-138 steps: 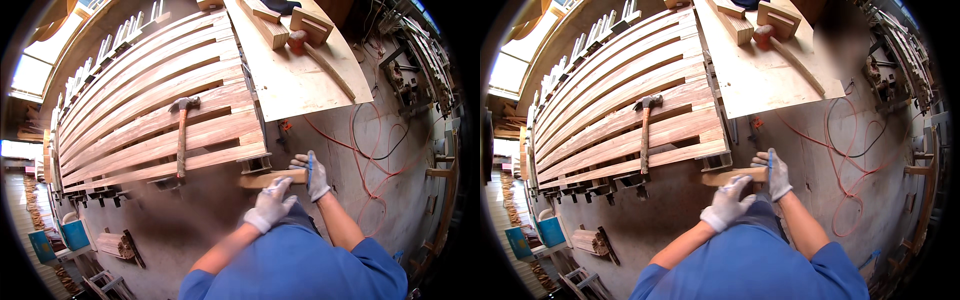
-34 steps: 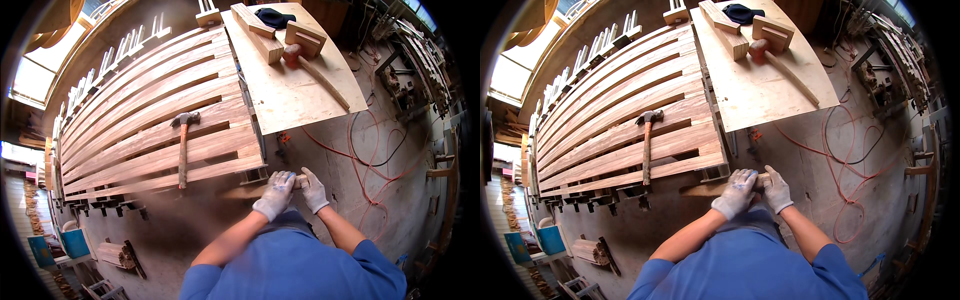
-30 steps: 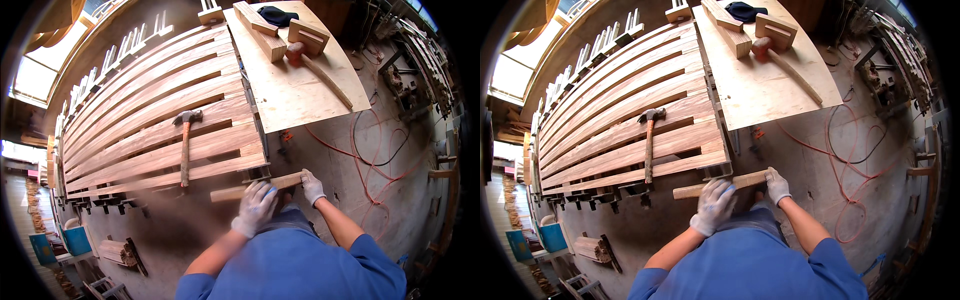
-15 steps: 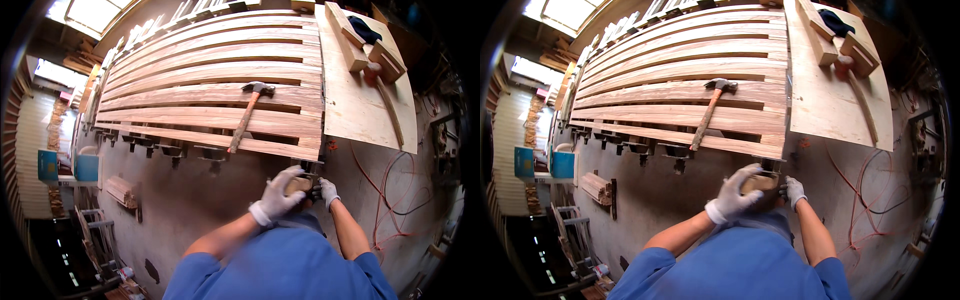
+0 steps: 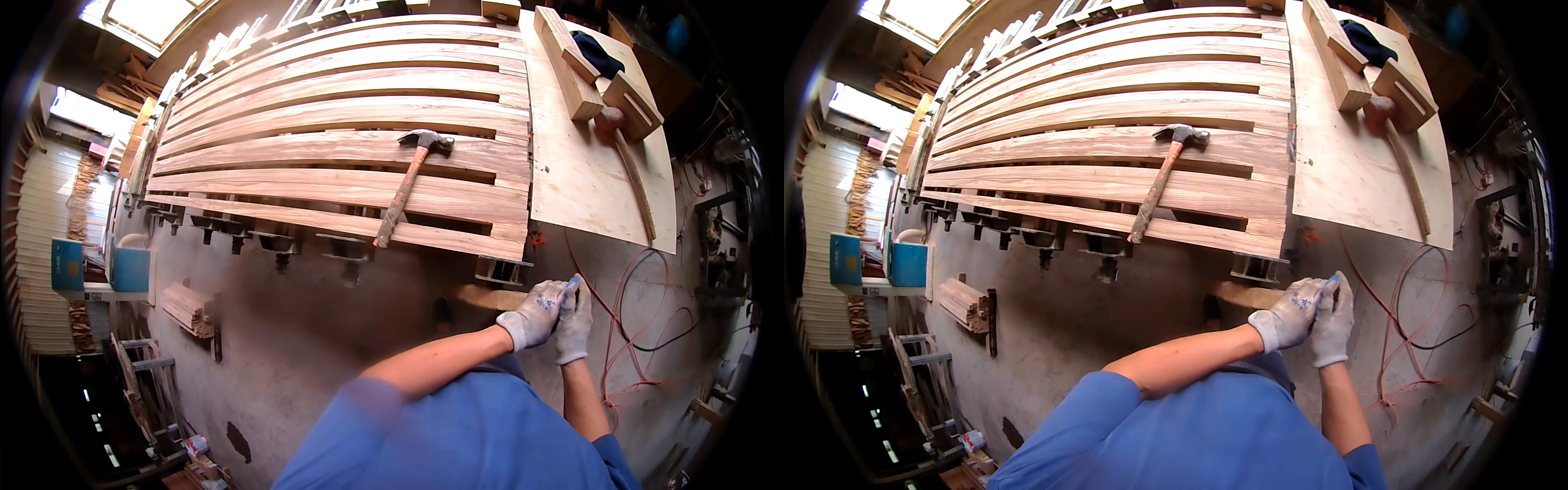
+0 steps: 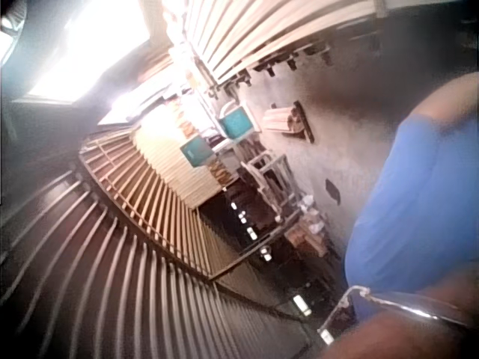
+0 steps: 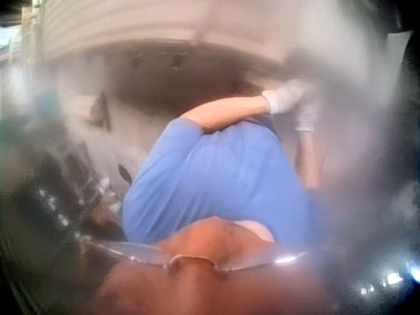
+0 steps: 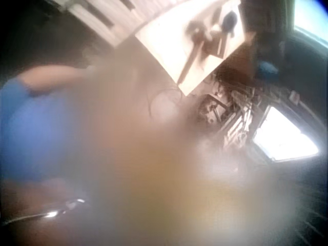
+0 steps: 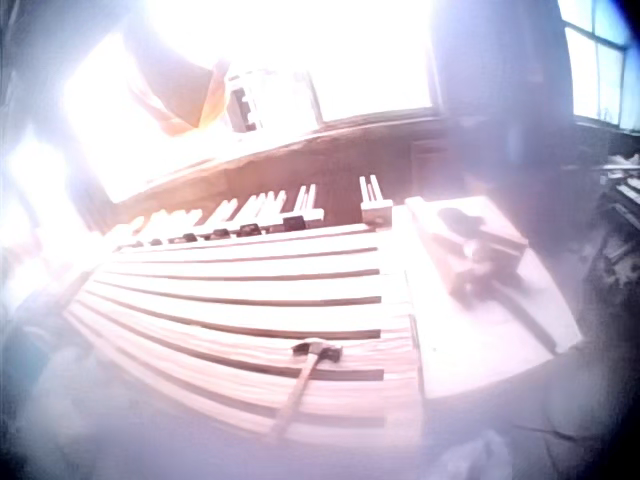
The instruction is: The person assembles a wooden slatted structure by placing planks into a jig and securing them with a hammer. They repeatedly pick up planks, align them, and tap them into place, occasionally using a wooden block to protect the wood during hammering. The person also moves around the workshop to retrieve materials and adjust the assembly.
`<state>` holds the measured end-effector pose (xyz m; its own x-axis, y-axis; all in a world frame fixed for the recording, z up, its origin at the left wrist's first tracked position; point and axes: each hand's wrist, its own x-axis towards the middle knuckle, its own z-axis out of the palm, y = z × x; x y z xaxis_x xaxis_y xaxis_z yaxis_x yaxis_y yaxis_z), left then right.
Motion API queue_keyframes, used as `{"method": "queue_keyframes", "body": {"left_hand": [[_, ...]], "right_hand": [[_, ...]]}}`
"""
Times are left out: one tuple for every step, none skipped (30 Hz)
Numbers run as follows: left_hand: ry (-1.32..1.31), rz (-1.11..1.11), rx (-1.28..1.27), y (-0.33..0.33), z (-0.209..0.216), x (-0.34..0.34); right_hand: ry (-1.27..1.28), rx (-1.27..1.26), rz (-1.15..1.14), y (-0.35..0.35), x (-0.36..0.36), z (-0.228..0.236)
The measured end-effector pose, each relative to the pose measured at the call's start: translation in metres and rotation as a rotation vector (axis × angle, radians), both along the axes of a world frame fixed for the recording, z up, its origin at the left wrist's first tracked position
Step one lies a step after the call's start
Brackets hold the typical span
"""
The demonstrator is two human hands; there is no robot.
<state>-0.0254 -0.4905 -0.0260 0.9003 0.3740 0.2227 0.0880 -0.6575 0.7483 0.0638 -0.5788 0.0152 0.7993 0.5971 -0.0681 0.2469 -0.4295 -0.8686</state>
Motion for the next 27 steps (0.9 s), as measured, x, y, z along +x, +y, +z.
{"method": "queue_keyframes", "body": {"left_hand": [[0.011,0.017,0.025,-0.005,-0.009,0.006],[0.068,-0.038,0.000,-0.002,0.000,0.007],[0.064,-0.039,-0.204,0.010,0.004,0.003],[0.002,0.022,-0.062,0.009,0.000,-0.012],[-0.066,0.074,0.079,0.011,-0.006,-0.026],[-0.079,0.039,0.116,0.017,0.013,-0.044],[-0.090,0.004,0.156,0.028,0.033,-0.066],[-0.065,0.034,0.155,0.033,0.037,-0.090],[-0.037,0.069,0.153,0.033,0.036,-0.115],[0.005,0.119,0.179,0.037,0.033,-0.139],[0.051,0.176,0.208,0.043,0.027,-0.161],[0.113,0.248,0.207,0.051,0.023,-0.177],[0.177,0.325,0.209,0.058,0.017,-0.192],[0.234,0.403,0.175,0.066,0.005,-0.207],[0.291,0.481,0.140,0.073,-0.009,-0.218],[0.359,0.550,0.111,0.080,-0.019,-0.225],[0.406,0.635,0.108,0.086,-0.021,-0.226],[0.424,0.719,0.022,0.092,-0.026,-0.223],[0.449,0.801,-0.064,0.098,-0.027,-0.219],[0.433,0.891,-0.217,0.105,-0.031,-0.217],[0.405,0.907,-0.214,0.110,-0.041,-0.221],[0.370,0.867,-0.475,0.119,-0.041,-0.224],[0.335,0.812,-0.737,0.125,-0.034,-0.223],[0.216,0.770,-0.949,0.125,-0.028,-0.222],[0.095,0.731,-1.156,0.123,-0.013,-0.220],[-0.038,0.684,-1.356,0.123,0.001,-0.218],[-0.057,0.609,-1.378,0.124,0.011,-0.217]], "right_hand": [[-0.048,-0.051,-0.034,0.001,-0.002,-0.003],[-0.043,-0.020,-0.034,0.001,-0.004,-0.007],[-0.010,0.003,-0.075,0.002,-0.013,-0.011],[0.048,0.045,-0.055,0.004,-0.012,-0.015],[0.102,0.092,-0.049,0.004,-0.007,-0.024],[0.136,0.079,-0.074,0.004,-0.007,-0.024],[0.175,0.072,-0.099,0.003,-0.009,-0.025],[0.017,0.102,-0.062,0.002,-0.008,-0.035],[-0.004,0.092,-0.065,0.008,-0.012,-0.023],[0.008,0.050,-0.081,0.009,-0.012,-0.023],[0.022,0.011,-0.091,0.008,-0.011,-0.026],[0.016,-0.035,-0.112,0.003,-0.007,-0.031],[0.010,-0.078,-0.127,-0.002,0.000,-0.039],[0.002,-0.113,-0.139,-0.004,0.007,-0.048],[-0.008,-0.190,-0.128,-0.007,0.017,-0.058],[-0.016,-0.269,-0.115,-0.011,0.025,-0.070],[-0.023,-0.349,-0.105,-0.013,0.031,-0.079],[-0.075,-0.387,-0.107,-0.013,0.033,-0.090],[-0.054,-0.424,-0.099,-0.013,0.034,-0.102],[-0.035,-0.457,-0.087,-0.010,0.037,-0.112],[-0.016,-0.489,-0.075,-0.009,0.038,-0.122],[0.001,-0.518,-0.095,-0.006,0.037,-0.132],[-0.015,-0.564,-0.046,-0.006,0.039,-0.145],[-0.031,-0.610,0.003,-0.006,0.043,-0.159],[-0.042,-0.656,0.060,-0.006,0.045,-0.170],[-0.093,-0.740,0.161,0.000,0.043,-0.168],[-0.127,-0.762,0.205,0.005,0.041,-0.179]]}}
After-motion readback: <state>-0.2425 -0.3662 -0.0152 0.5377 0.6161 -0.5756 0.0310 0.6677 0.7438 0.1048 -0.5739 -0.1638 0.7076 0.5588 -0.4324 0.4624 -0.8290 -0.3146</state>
